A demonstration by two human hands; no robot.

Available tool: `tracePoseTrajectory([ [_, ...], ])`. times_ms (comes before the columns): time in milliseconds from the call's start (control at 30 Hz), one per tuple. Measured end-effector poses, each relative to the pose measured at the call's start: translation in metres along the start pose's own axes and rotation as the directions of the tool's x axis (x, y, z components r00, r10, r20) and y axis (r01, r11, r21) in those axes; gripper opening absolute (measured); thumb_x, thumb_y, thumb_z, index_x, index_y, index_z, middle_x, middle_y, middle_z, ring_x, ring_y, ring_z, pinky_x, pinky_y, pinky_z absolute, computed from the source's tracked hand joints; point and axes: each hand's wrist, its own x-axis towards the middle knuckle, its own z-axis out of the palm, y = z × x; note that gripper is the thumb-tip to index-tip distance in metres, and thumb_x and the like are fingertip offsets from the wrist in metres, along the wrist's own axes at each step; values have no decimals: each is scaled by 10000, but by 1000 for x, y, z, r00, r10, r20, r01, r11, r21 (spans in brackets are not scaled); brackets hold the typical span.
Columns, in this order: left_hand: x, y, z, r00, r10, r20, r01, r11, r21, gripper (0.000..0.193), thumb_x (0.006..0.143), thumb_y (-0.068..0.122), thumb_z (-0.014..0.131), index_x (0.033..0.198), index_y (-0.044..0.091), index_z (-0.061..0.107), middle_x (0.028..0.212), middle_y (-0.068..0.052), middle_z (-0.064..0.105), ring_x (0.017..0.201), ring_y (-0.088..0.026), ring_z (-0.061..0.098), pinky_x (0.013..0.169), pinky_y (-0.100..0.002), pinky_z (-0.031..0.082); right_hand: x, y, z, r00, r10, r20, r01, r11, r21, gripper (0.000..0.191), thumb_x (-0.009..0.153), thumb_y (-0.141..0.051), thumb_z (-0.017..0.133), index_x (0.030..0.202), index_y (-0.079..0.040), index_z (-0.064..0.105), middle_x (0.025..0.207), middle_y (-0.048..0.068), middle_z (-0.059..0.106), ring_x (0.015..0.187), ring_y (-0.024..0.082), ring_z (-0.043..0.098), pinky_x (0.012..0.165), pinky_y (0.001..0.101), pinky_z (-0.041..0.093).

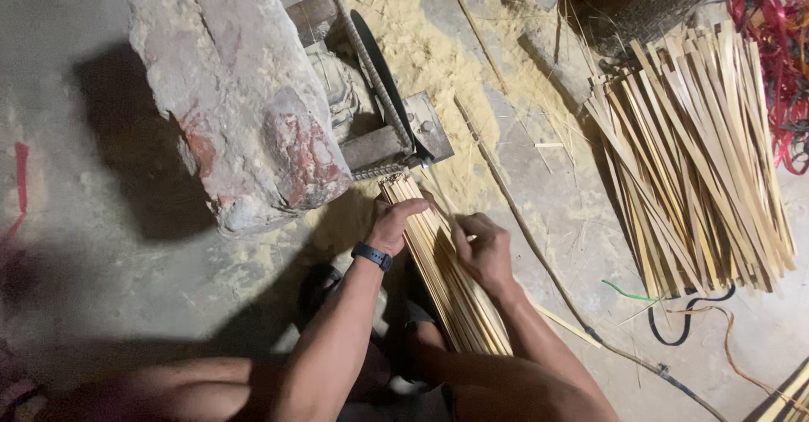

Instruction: The person sits on the floor and pulls bundles of thin bamboo strips through a fixed blade splitter mounted on a stone base, drawing strips through by hand one bundle at a time. They gather the processed strips, lift a large bundle, and continue feeding more strips through the blade.

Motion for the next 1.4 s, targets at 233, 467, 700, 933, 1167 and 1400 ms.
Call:
tracePoseTrajectory([
  [233, 13, -9, -8, 1000, -15, -23, 12, 994, -109, 550, 846, 317, 764, 1292, 9, 674, 1413, -173, 636, 1410, -282, 483, 1259, -454, 252, 61, -3, 30, 954, -283, -102, 276, 958, -83, 228, 800, 28, 652, 1002, 24, 758, 766, 155, 661, 604, 256, 644, 556, 367, 514],
  [467, 4, -3, -12, 999, -22, 34, 24, 997, -80, 538, 793, 288, 811, 1241, 7, 707, 1349, -176, 671, 1369, -273, 519, 1220, -417, 244, 24, -12, -3, 971, -216, -102, 194, 963, -185, 185, 877, -102, 737, 1019, 11, 773, 832, 165, 701, 646, 272, 663, 587, 370, 525],
  [700, 6, -7, -13, 987, -20, 162, 32, 997, -71, 419, 827, 295, 766, 1163, 45, 738, 1256, -113, 724, 1350, -278, 502, 1206, -451, 223, -17, 13, -2, 988, 83, 127, -107, 974, 200, 158, 909, -173, 764, 981, -37, 800, 891, 90, 764, 732, 181, 727, 616, 305, 584],
  [933, 6, -6, -11, 983, -21, 182, 53, 983, -173, 444, 850, 297, 763, 1217, 50, 738, 1252, -135, 711, 1320, -315, 531, 1214, -469, 304, 3, 19, 3, 992, -89, -84, 80, 991, -110, 96, 912, -48, 753, 989, -1, 786, 776, 135, 713, 542, 205, 658, 505, 323, 503],
  [1167, 6, -7, -8, 991, 94, -91, -96, 995, -16, 582, 807, 266, 815, 1248, -93, 693, 1341, -237, 679, 1340, -323, 562, 1188, -446, 349, 59, 8, 34, 954, -271, -127, 269, 963, -33, 225, 829, 35, 715, 1050, 15, 750, 861, 155, 699, 693, 248, 688, 610, 356, 543],
  [1400, 7, -8, -9, 993, -86, -79, 88, 996, 18, 662, 799, 343, 772, 1340, -14, 641, 1472, -188, 552, 1455, -257, 344, 1215, -428, 140, 12, 3, -12, 944, -315, -95, 273, 912, -308, 248, 844, -144, 728, 1055, -18, 759, 946, 138, 725, 773, 262, 703, 689, 366, 575],
])
